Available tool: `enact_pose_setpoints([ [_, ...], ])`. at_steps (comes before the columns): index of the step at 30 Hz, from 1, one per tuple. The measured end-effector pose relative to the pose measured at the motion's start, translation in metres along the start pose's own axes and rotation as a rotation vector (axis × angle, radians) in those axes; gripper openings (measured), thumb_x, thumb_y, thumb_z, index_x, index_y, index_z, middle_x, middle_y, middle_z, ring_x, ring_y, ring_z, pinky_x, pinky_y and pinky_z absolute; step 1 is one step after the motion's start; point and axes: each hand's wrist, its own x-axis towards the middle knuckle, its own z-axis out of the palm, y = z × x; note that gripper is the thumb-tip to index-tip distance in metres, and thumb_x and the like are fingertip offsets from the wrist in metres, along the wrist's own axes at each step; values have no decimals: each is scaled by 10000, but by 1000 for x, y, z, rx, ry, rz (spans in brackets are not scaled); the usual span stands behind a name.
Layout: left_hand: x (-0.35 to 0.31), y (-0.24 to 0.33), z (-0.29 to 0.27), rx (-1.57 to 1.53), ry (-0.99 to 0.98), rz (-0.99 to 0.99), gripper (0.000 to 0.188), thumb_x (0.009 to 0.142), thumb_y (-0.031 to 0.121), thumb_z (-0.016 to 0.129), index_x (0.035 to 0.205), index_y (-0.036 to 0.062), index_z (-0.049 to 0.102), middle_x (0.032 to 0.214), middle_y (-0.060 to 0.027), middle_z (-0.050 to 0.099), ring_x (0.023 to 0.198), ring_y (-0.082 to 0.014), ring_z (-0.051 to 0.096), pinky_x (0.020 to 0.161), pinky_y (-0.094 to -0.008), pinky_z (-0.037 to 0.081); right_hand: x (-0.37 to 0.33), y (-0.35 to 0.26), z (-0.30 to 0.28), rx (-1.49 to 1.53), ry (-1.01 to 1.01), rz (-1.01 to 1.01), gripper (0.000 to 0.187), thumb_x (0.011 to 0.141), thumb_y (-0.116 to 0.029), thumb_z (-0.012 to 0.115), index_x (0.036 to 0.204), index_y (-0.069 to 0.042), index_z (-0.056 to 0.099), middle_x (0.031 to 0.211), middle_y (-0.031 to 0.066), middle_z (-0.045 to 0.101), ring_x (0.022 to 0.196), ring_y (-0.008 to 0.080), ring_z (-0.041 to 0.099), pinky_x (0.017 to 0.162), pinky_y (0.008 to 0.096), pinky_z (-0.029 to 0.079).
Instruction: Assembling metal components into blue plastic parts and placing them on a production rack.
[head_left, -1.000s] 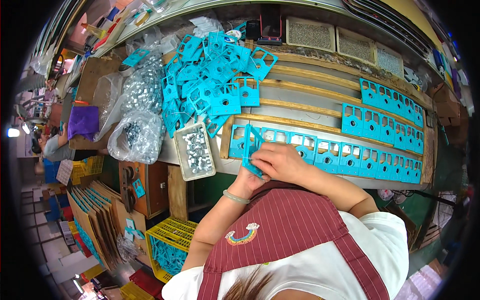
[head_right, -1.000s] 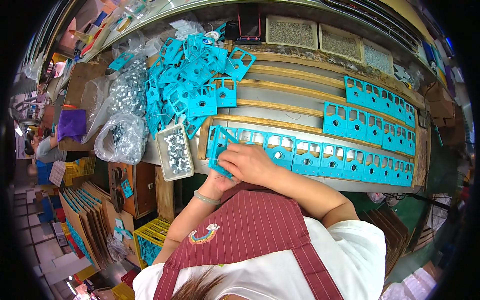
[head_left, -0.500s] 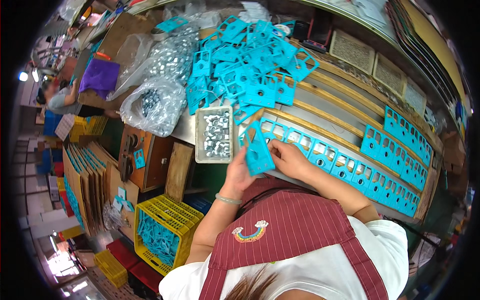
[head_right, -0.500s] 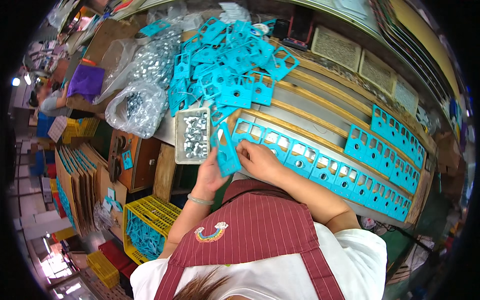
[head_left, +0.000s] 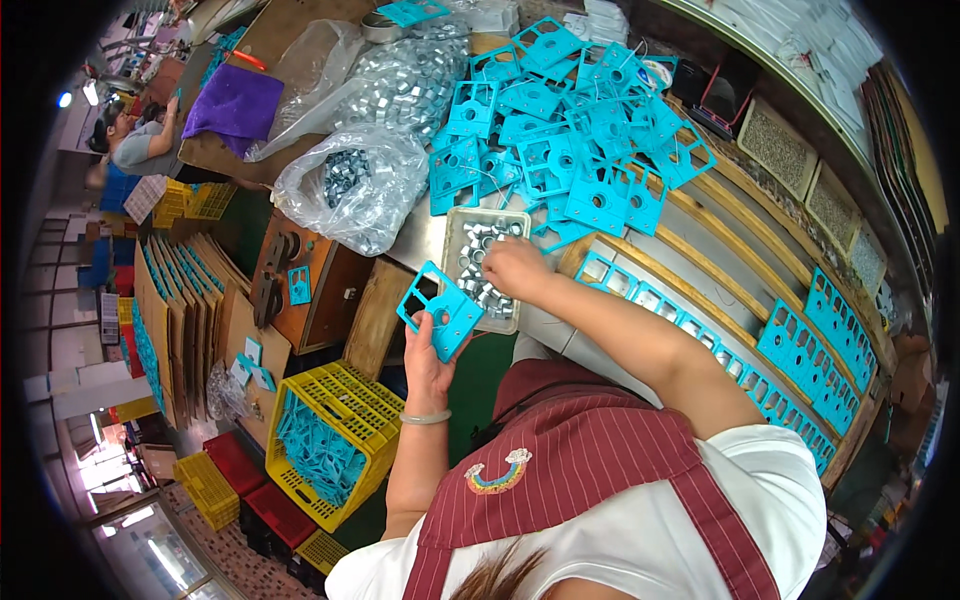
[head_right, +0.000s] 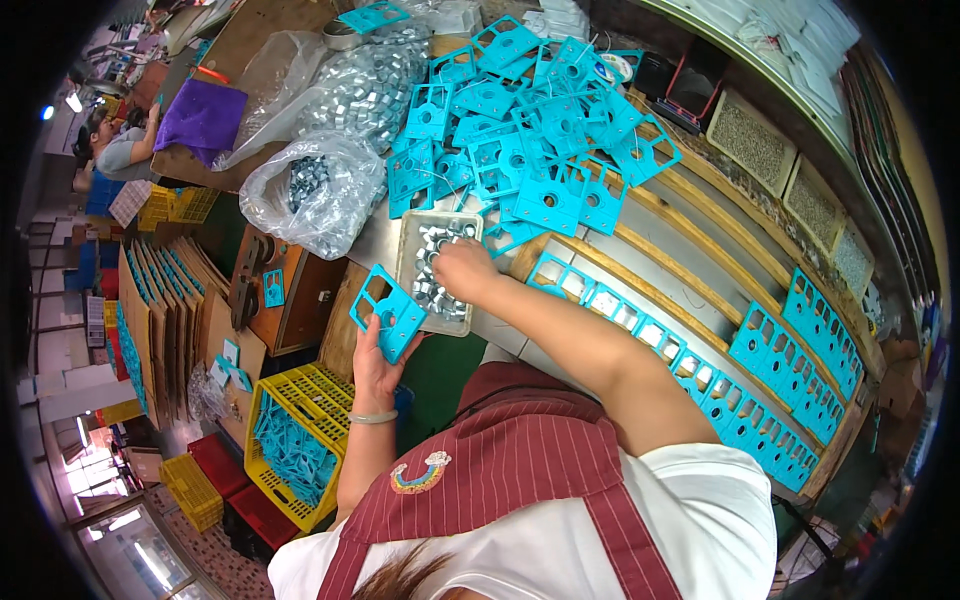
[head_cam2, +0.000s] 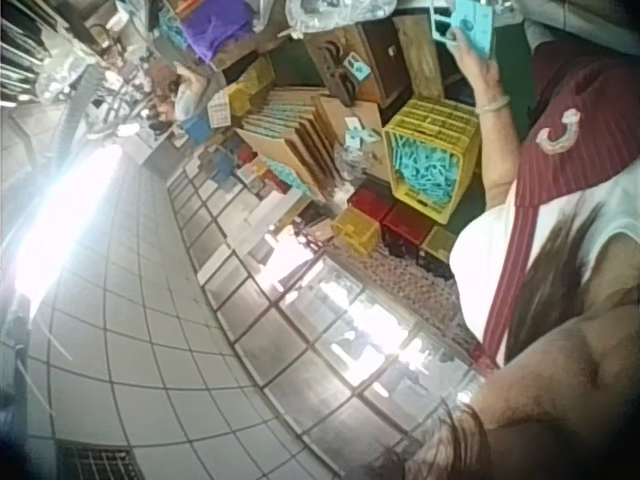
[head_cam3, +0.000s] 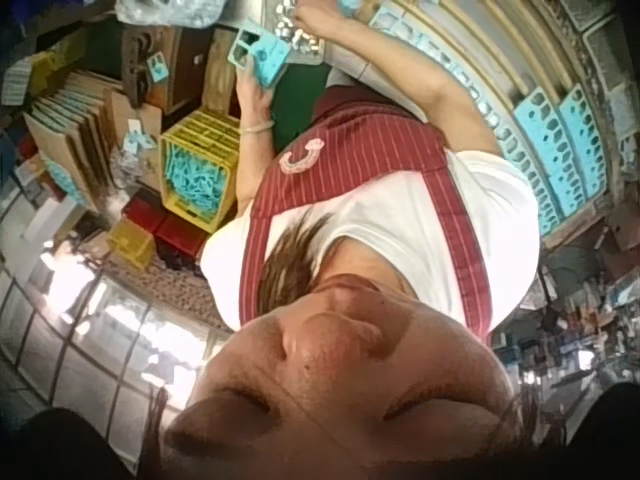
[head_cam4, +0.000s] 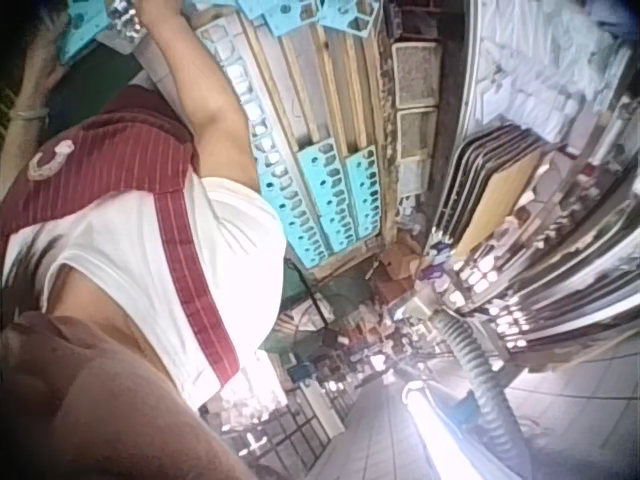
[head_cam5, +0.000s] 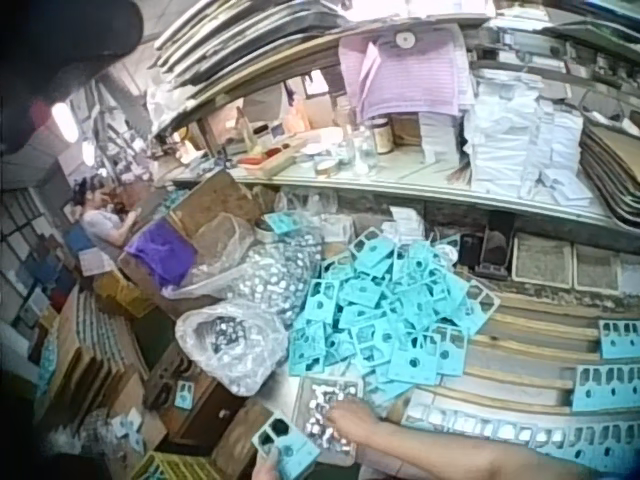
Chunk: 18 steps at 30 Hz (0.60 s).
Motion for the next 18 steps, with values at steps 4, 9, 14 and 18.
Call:
enact_pose_setpoints([
  [4, 5, -10, 45, 238, 22, 99, 344, 786, -41, 619, 1056, 25, 416, 962, -93, 561, 843, -180, 606, 683, -307, 541, -55, 9, -35, 1185, 28, 208, 160, 872, -172, 648, 911, -16, 656, 756, 49, 640, 696, 122, 589, 626, 269, 458],
  [9, 8, -32, 93, 305, -243, 102, 453, 793, -54, 527, 1188, 80, 349, 1059, -87, 498, 911, -148, 548, 764, -269, 480, -101, -12, -80, 498, 381, -9, 103, 845, -134, 644, 925, -70, 633, 823, 53, 552, 749, 200, 559, 644, 325, 461],
  [14, -4, -44, 131, 381, -377, 77, 511, 775, -76, 502, 1234, 88, 348, 1104, -69, 468, 932, -140, 519, 767, -258, 457, -130, -5, -77, 108, 493, -50, 115, 788, -137, 665, 881, -85, 623, 815, 63, 512, 789, 257, 537, 670, 382, 470],
  [18, -12, -51, 138, 396, -465, 25, 486, 839, -54, 523, 1273, 68, 341, 1172, -93, 486, 971, -145, 541, 821, -269, 472, -151, 0, -91, 317, 670, 106, 307, 753, -184, 721, 1021, -88, 606, 886, 106, 553, 899, 310, 561, 765, 381, 482],
])
